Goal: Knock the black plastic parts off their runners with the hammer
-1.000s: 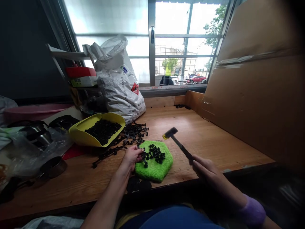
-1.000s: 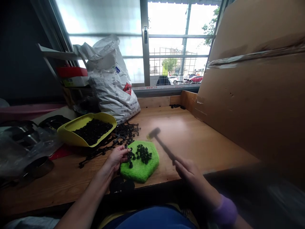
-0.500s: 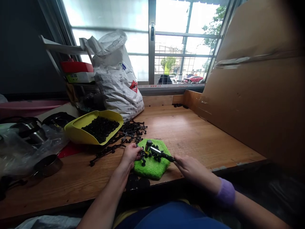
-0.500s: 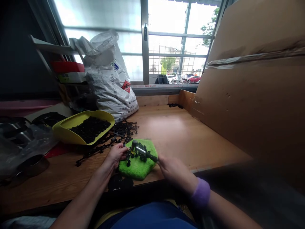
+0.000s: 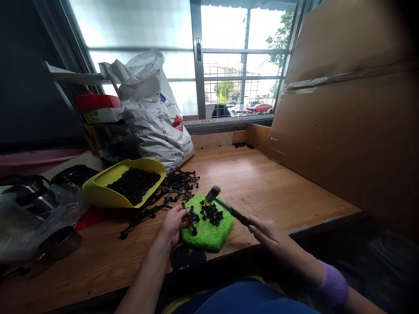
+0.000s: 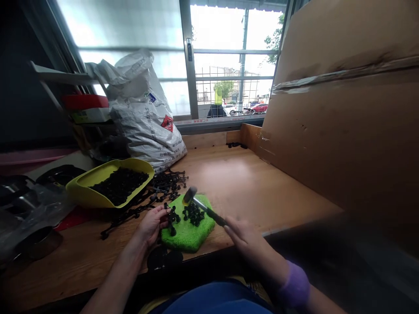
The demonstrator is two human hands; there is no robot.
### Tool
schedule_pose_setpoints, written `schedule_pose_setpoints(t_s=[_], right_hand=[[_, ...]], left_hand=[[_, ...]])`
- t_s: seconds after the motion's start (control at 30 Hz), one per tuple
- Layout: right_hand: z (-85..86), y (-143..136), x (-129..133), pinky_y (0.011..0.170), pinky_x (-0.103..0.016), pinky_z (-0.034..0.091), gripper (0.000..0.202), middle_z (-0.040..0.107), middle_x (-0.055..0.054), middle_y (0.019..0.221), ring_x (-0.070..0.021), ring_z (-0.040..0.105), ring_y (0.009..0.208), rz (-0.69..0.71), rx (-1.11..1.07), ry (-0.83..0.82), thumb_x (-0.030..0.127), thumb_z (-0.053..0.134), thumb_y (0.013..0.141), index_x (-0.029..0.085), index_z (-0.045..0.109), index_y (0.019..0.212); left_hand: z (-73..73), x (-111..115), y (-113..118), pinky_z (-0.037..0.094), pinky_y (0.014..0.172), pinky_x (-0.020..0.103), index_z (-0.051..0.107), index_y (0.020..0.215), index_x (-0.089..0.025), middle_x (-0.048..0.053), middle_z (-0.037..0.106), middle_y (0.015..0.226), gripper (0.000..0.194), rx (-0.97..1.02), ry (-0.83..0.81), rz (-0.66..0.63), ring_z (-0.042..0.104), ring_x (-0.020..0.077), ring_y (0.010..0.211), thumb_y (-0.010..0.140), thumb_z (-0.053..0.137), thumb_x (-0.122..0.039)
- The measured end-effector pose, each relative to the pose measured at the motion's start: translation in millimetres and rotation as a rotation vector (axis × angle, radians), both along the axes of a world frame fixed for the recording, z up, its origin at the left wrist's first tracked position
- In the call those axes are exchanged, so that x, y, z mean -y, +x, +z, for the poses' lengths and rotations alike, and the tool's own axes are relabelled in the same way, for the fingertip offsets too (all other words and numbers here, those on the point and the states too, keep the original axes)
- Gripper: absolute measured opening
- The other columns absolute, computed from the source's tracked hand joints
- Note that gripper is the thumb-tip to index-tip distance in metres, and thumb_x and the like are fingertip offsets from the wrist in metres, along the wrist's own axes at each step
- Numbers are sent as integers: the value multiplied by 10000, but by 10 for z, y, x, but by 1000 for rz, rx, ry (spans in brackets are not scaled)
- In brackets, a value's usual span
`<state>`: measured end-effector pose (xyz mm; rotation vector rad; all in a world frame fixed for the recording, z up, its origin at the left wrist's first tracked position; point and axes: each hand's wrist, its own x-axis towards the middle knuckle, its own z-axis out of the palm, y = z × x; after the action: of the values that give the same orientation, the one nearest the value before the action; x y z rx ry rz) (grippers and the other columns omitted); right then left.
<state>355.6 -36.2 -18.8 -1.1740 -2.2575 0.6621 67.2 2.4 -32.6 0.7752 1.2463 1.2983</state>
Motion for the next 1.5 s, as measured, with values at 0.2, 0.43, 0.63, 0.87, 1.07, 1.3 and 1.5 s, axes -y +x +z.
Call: schedule_pose_setpoints(t_s=[0.2,0.43,0.63,0.87,1.07,1.3,1.5], right_hand=[[-119,276,108,595,-260,341,351,483,6,683,-142,479,629,-23,-123,-120,417,322,951,174,482,756],[-245,304,134,611,-253,372,343,515,-1,715,-147,496,654,-21,-168,-162,414,337,945,167,496,768],[-237,308,112,602,-265,376,360,512,-14,709,-156,483,643,-11,-152,-130,412,308,949,164,507,782],[-133,308,71,597,-249,368,329,515,-2,705,-146,490,635,16,-188,-76,389,305,959,172,507,816],[9,86,-12,550,-244,325,275,492,-4,671,-135,450,574,-48,-22,104,336,302,958,174,480,826],[151,-56,-25,542,-247,319,266,496,-12,672,-137,456,571,-65,66,203,315,270,965,184,459,833],[161,-81,-8,477,-255,241,263,482,0,595,-128,421,487,-72,313,178,320,333,946,192,478,767]], left_hand=[[37,156,5,443,443,142,589,766,-109,7,618,624,194,-15,-53,-195,563,63,488,649,717,-196],[65,32,84,391,360,118,593,714,-111,-13,586,547,177,-20,-95,-226,516,46,402,632,735,-176],[119,-11,145,399,355,122,602,695,-101,-10,586,530,139,-86,-137,-219,508,46,387,639,717,-154],[134,6,183,409,352,136,596,690,-95,-3,574,540,144,-162,-141,-228,509,56,383,633,709,-163],[116,6,200,292,299,107,551,634,-118,-57,492,466,169,-187,-106,-190,388,16,318,606,711,-165],[62,-25,171,265,304,108,524,632,-124,-60,489,474,242,-179,-105,-200,356,7,317,562,737,-213],[53,-26,167,193,303,110,494,589,-132,-86,418,428,268,-190,-95,-196,298,-4,305,543,739,-229]])
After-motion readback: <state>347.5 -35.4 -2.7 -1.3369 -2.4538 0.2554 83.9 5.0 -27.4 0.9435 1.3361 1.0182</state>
